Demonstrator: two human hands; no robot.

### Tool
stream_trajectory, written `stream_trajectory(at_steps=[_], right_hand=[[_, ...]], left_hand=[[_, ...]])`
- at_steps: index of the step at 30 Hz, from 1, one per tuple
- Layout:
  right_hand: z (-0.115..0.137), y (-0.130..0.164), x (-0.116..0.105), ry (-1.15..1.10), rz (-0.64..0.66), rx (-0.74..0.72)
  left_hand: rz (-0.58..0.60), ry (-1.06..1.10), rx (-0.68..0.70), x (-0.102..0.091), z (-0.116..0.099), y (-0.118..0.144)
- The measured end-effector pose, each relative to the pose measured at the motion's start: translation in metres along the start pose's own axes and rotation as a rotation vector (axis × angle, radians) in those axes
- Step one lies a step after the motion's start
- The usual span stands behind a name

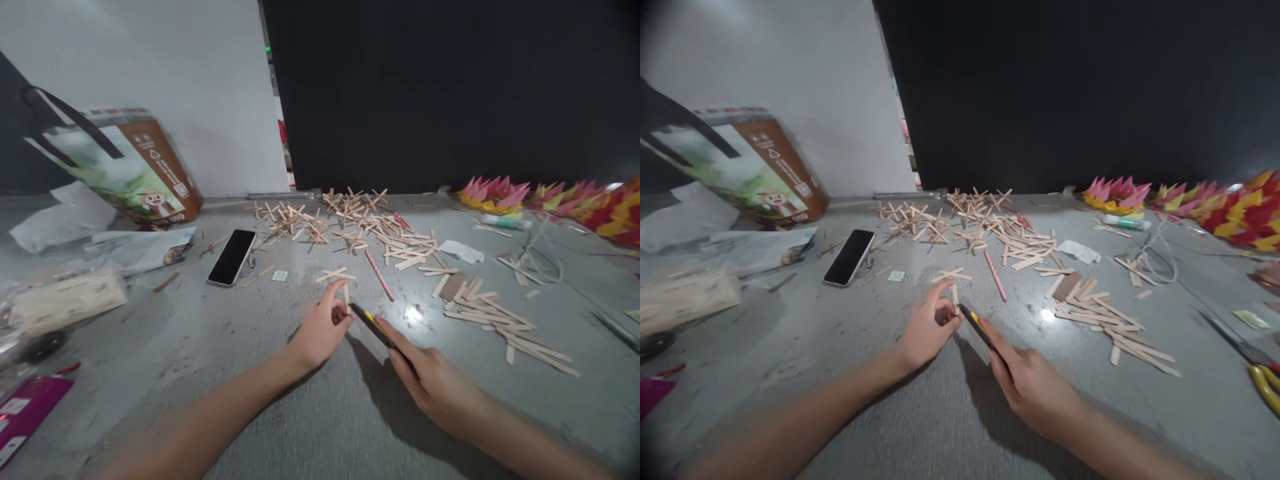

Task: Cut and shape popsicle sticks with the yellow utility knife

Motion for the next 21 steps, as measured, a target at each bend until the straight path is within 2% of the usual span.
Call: stream_trajectory(at_steps=[7, 21], right_hand=[[-0.017, -0.002, 0.001, -0.118, 0.035, 0.052], [-0.027, -0.009, -0.004, -0.351, 0.076, 0.077]], left_hand=[[0.005, 0.126, -0.004, 0.000, 0.002, -0.002], [-0.009, 0.364, -0.049, 0.000, 0.007, -0.003]])
Point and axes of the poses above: each hand's wrist, its own y-axis away from the middle knuckle, its own x-axis out of the palm, z = x × y, the point moved 8 cm from there along -y, towards the middle knuckle, and after that the axes turned 10 degrees about x, right-handed, at the moved point
